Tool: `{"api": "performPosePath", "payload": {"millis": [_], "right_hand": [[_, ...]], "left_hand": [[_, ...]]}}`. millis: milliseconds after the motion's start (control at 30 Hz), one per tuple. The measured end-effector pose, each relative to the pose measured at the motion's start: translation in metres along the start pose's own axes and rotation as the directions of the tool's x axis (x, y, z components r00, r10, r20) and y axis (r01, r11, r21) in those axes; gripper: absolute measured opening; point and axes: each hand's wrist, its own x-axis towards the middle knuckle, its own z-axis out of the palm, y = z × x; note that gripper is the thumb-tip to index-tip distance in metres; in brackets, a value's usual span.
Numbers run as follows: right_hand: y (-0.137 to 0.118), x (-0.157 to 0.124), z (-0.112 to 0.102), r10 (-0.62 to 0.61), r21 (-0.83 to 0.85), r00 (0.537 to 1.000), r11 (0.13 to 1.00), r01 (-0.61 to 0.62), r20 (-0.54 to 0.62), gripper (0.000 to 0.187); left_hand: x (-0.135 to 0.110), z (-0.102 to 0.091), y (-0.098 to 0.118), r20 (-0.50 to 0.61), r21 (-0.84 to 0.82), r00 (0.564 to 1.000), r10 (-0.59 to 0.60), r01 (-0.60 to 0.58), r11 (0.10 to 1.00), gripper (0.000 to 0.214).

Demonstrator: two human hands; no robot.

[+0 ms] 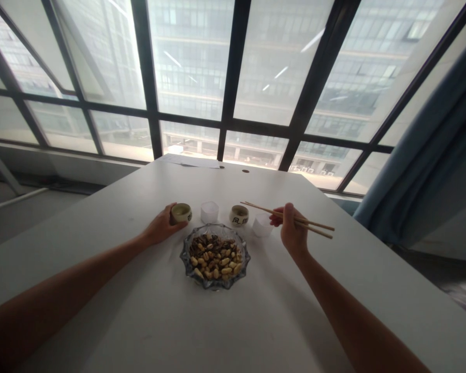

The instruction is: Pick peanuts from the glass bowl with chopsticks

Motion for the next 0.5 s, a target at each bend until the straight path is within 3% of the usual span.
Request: {"api": "performPosePath", "payload": {"millis": [133,267,500], "right_hand": [[-0.02,-0.009,0.005,0.048,-0.006,0.984,0.999,-0.048,0.17,0.055],[-0.029,-0.024,0.015,0.12,-0.064,0.911,0.993,-0.103,0.395,0.052],[-0.037,-0.03,0.017,0.152,-0.139,0.791,0.987,-0.085,0.592,0.047]], "left_hand": [[0.0,-0.001,0.0,0.001,-0.004,1.0,0.015,-0.015,1.0,0.087],[0.0,-0.001,0.001,0.003,-0.011,1.0,0.016,-0.016,1.0,0.086],[-0.001,-0.002,0.002,0.014,-0.007,1.0,0.018,-0.018,1.0,0.085]]}}
